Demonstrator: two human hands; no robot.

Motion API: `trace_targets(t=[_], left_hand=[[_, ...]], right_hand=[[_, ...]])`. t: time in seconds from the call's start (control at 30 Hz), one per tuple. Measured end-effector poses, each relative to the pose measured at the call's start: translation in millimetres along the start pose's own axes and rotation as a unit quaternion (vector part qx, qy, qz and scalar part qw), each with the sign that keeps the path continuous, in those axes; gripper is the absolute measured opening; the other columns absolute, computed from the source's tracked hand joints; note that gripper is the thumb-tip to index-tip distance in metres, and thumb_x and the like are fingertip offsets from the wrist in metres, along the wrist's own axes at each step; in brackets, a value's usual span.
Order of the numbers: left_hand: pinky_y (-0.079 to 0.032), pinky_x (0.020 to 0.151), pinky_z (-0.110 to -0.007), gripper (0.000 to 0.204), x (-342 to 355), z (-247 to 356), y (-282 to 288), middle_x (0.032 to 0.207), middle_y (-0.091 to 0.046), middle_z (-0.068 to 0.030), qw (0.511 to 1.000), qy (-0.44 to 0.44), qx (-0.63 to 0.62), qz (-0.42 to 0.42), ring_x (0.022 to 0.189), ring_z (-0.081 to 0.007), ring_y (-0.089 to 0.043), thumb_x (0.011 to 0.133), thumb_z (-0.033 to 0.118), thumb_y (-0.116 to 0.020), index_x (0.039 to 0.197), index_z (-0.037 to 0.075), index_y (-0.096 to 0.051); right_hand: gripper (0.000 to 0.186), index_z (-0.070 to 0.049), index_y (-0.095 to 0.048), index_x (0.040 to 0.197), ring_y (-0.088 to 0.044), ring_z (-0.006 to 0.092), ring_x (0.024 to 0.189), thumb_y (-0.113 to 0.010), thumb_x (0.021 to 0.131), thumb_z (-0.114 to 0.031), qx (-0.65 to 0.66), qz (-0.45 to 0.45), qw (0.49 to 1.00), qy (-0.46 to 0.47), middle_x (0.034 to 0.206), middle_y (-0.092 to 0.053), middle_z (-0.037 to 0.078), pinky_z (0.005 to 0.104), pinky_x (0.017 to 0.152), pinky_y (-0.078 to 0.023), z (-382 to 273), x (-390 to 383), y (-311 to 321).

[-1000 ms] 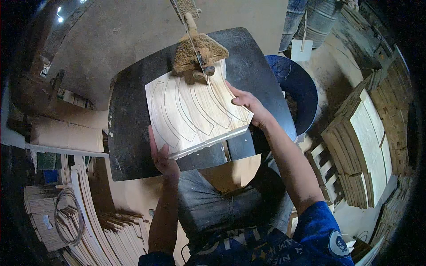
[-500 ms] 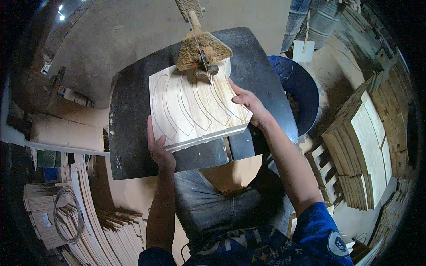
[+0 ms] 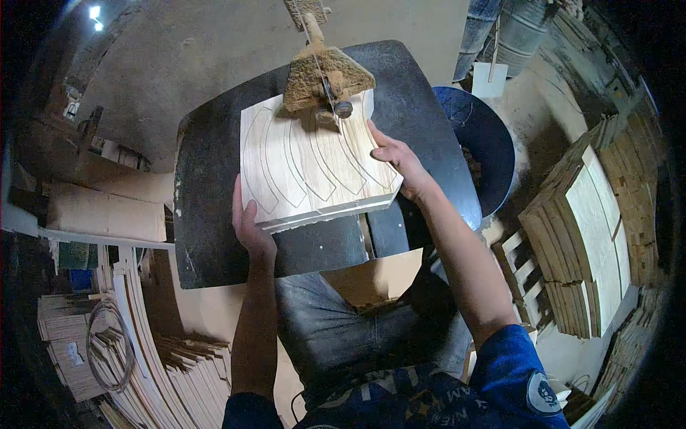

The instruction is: The person cuts curved pieces from a stack of marked wooden boards using a band saw.

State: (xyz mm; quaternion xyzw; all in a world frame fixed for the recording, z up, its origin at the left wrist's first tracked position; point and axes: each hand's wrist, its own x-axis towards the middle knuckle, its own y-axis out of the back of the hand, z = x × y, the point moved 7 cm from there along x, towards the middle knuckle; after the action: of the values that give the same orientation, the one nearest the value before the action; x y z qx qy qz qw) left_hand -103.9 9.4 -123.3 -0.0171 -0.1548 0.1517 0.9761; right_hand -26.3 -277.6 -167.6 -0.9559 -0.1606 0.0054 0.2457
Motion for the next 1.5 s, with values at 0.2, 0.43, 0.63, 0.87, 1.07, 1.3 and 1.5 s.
trace_targets(t=[0.2,0.43,0.63,0.87,1.07,1.3,1.5], left_hand=[[-0.031,0.113,-0.041,0.071,1.6,2.3,-2.0,0.144,-0.044,-0.0246,0.999,-0.007,0.030,0.010,0.131,-0.0327,-0.046,0.084,0.027,-0.046,0.146,-0.005,-0.037],[-0.032,0.112,-0.041,0.072,9.1,-1.4,-2.7,0.143,-0.045,-0.0246,1.000,-0.016,-0.005,0.006,0.130,-0.0335,-0.047,0.084,0.026,-0.046,0.147,-0.006,-0.035],[-0.032,0.112,-0.041,0.072,16.4,-7.2,-1.8,0.142,-0.045,-0.0246,1.000,-0.009,-0.002,-0.008,0.130,-0.0329,-0.047,0.084,0.026,-0.047,0.147,-0.005,-0.035],[-0.032,0.113,-0.041,0.070,27.4,-12.1,0.4,0.142,-0.046,-0.0251,1.000,-0.010,0.014,-0.010,0.131,-0.0319,-0.047,0.085,0.025,-0.046,0.145,-0.008,-0.036],[-0.033,0.112,-0.040,0.066,34.8,-17.2,-0.8,0.141,-0.047,-0.0251,1.000,0.001,-0.020,-0.009,0.130,-0.0323,-0.048,0.085,0.020,-0.044,0.143,-0.009,-0.038],[-0.034,0.112,-0.039,0.062,50.3,-23.2,-2.7,0.139,-0.049,-0.0247,0.998,-0.014,-0.056,-0.040,0.128,-0.0323,-0.050,0.085,0.017,-0.042,0.141,-0.012,-0.039],[-0.035,0.110,-0.037,0.061,67.6,-35.8,-1.3,0.136,-0.052,-0.0252,0.997,-0.013,-0.058,-0.041,0.127,-0.0315,-0.052,0.085,0.016,-0.043,0.138,-0.013,-0.042]], right_hand=[[0.087,0.003,-0.023,0.153,-0.041,0.0195,0.137,-0.062,0.080,-0.022,0.004,0.007,1.000,0.006,0.156,-0.033,0.013,0.0291,0.113,-0.031,4.6,2.6,1.8],[0.089,0.000,-0.023,0.154,-0.047,0.0181,0.132,-0.064,0.080,-0.026,0.025,-0.013,1.000,0.007,0.154,-0.037,0.012,0.0282,0.109,-0.036,7.2,8.8,0.4],[0.083,0.001,-0.024,0.154,-0.047,0.0179,0.132,-0.062,0.083,-0.021,0.023,-0.001,1.000,0.009,0.153,-0.038,0.011,0.0284,0.109,-0.036,7.1,9.7,0.9],[0.078,0.002,-0.025,0.153,-0.048,0.0171,0.130,-0.060,0.086,-0.016,0.034,0.032,0.999,-0.006,0.152,-0.040,0.011,0.0284,0.108,-0.037,6.0,8.2,-2.2],[0.080,0.003,-0.024,0.153,-0.051,0.0177,0.126,-0.062,0.085,-0.019,0.025,0.046,0.999,0.003,0.151,-0.041,0.011,0.0279,0.106,-0.039,-1.2,2.7,-9.3],[0.078,0.003,-0.024,0.153,-0.051,0.0174,0.126,-0.061,0.086,-0.017,0.030,0.065,0.997,0.003,0.151,-0.041,0.010,0.0271,0.105,-0.039,1.2,2.7,-9.1],[0.076,0.005,-0.023,0.152,-0.051,0.0162,0.125,-0.058,0.087,-0.012,0.035,0.081,0.996,0.003,0.150,-0.041,0.009,0.0270,0.104,-0.039,6.1,2.1,-7.1]])
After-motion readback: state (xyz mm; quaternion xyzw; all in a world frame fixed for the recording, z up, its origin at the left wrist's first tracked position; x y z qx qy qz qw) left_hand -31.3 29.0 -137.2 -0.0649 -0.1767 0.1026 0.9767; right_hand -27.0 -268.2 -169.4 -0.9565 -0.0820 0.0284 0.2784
